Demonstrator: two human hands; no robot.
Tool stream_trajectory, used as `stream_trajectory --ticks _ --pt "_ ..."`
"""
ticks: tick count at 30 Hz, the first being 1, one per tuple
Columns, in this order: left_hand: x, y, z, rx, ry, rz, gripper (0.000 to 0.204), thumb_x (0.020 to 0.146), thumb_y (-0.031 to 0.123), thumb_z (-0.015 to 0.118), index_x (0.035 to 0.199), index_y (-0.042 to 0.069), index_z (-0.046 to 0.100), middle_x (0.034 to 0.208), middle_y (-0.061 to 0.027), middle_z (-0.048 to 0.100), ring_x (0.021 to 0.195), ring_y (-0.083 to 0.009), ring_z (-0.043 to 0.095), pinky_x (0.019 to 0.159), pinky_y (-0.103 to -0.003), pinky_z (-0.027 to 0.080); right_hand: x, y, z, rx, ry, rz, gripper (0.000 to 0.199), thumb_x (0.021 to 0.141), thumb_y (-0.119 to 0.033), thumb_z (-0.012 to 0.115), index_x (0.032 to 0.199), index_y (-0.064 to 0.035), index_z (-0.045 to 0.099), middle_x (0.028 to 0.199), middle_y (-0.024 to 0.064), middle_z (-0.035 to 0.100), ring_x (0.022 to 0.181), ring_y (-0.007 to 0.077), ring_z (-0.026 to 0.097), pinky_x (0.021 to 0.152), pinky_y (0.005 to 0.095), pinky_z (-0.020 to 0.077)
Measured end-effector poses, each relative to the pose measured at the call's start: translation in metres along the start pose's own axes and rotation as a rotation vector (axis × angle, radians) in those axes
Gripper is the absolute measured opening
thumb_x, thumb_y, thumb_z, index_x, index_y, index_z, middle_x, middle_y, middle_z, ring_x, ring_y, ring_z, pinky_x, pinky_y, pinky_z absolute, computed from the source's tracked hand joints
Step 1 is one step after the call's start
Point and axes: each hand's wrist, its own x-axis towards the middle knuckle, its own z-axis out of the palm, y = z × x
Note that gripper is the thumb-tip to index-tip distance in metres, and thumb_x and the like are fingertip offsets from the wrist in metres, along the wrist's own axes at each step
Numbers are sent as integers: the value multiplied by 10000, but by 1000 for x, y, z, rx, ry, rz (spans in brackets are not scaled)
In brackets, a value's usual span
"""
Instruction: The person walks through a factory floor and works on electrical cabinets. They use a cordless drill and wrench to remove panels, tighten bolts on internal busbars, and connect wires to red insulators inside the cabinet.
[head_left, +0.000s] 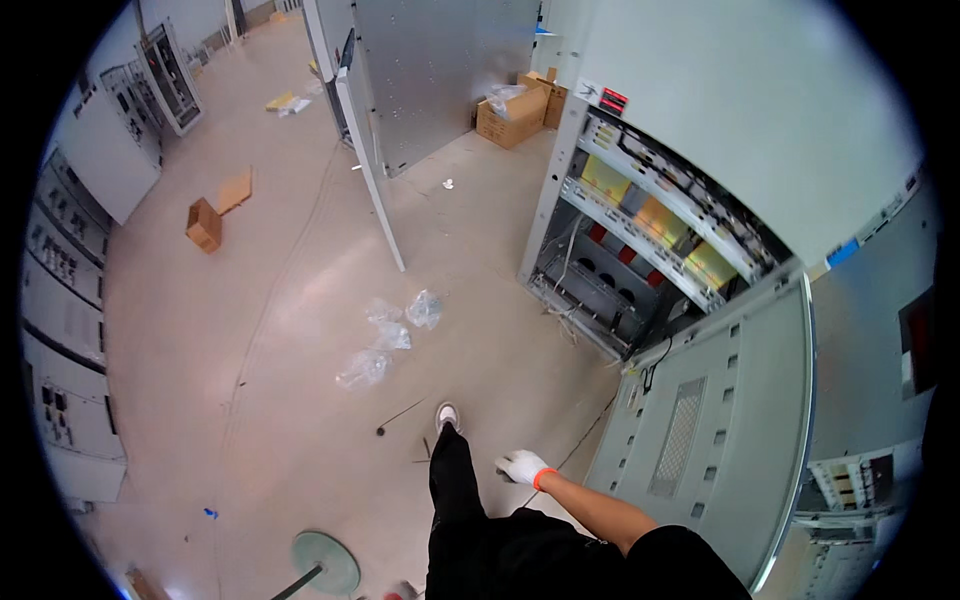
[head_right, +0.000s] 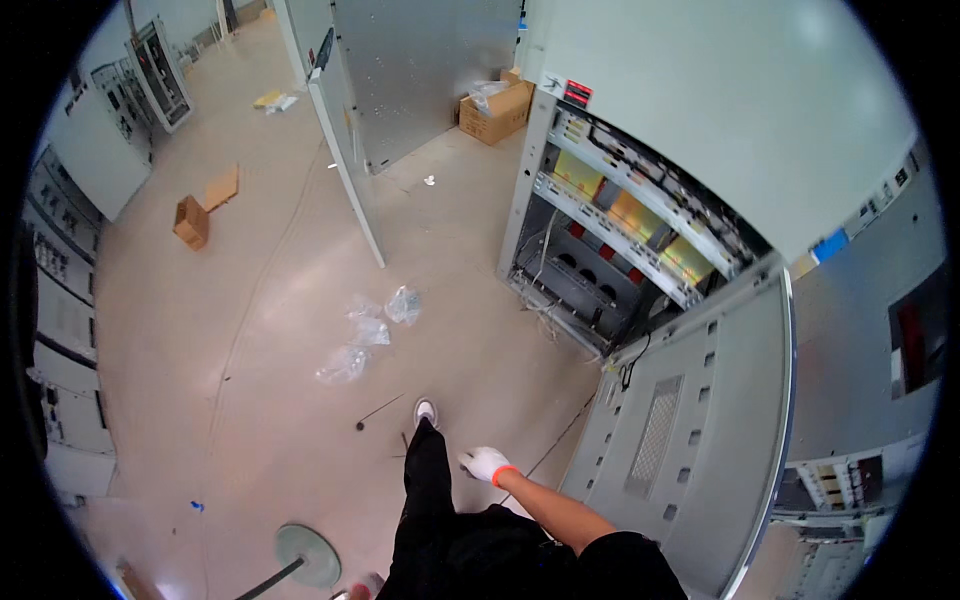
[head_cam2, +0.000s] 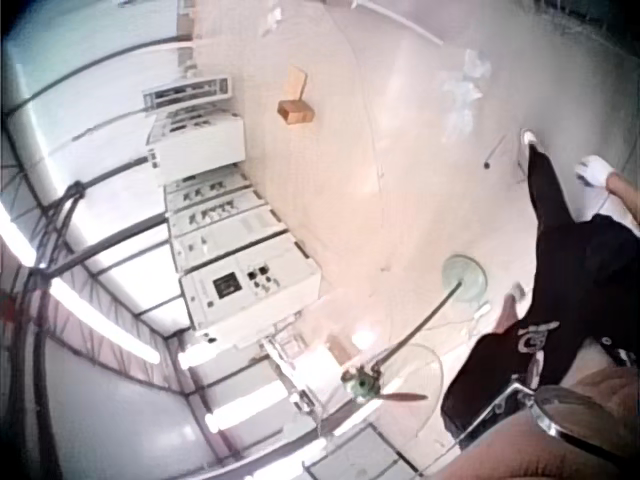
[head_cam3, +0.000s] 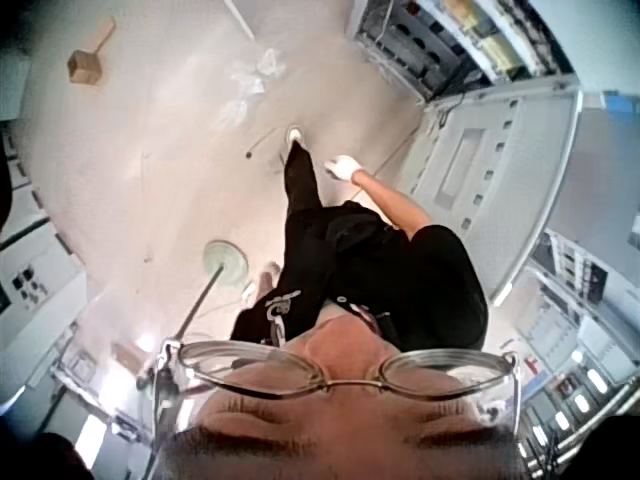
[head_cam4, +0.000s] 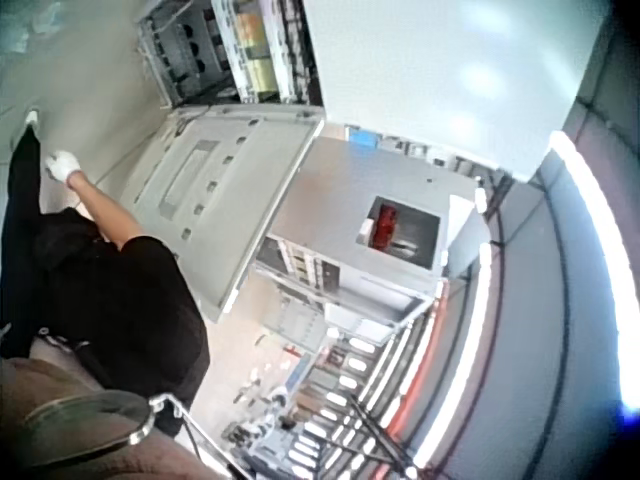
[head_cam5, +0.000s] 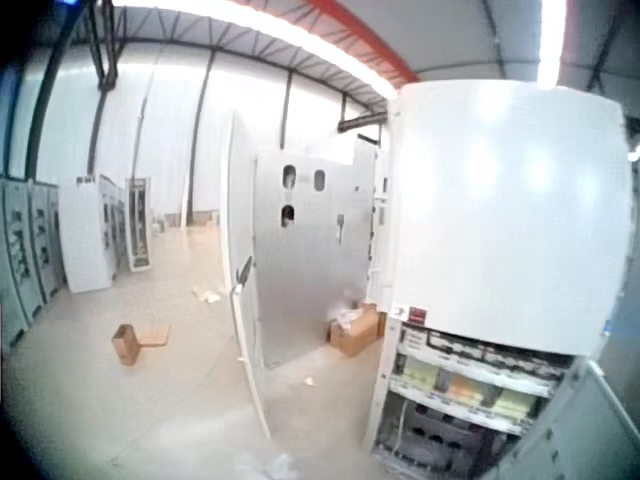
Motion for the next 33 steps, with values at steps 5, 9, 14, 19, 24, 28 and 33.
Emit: stream_trajectory --ticks 5,9,14,19,24,28,33 --pt "136 228 13 -509 -46 266 209 960 252 551 953 61 636 727 -55 624 627 -145 581 513 -292 462 68 8 -74 -318 140 -9 492 958 -443 469 992 -16 711 883 136 732 857 277 704 812 393 523" --pt "55 496 86 -451 -111 469 383 939 269 597 1144 -54 621 979 -141 704 810 -194 679 665 -306 527 87 -36 -148 -20 180 66 461 967 -430 489 982 -27 712 882 119 729 811 236 696 789 363 528" --pt "13 655 225 -63 -180 835 368 935 285 559 1119 -21 647 964 -182 709 910 -266 685 812 -386 524 141 -15 -224 165 164 188 406 969 -388 548 978 -11 698 829 88 700 750 166 669 714 318 543" --pt "18 692 352 -88 -422 853 370 936 303 560 1105 -11 656 1028 -236 685 972 -310 673 879 -385 508 271 36 -301 -207 196 108 382 968 -363 518 1051 -29 683 840 142 714 826 261 697 763 389 539" --pt "114 703 438 -215 -675 874 283 962 233 556 1131 20 636 1039 -173 696 959 -294 684 869 -358 513 472 182 -350 -842 298 -306 345 965 -282 466 1233 -94 574 1092 207 660 934 362 674 810 502 535" --pt "229 708 418 -417 -569 681 198 979 85 527 1084 -43 635 946 -102 689 827 -152 676 731 -279 541 631 200 -379 -780 559 -49 427 968 -402 453 1128 -34 597 1129 241 629 925 402 660 796 505 530" --pt "347 728 370 -1137 64 1039 467 1047 226 421 1454 -1 390 1452 -154 462 1284 -238 492 1120 -385 348 770 281 -414 -481 874 61 379 924 -305 485 1081 15 614 1020 283 657 907 433 660 829 542 518"
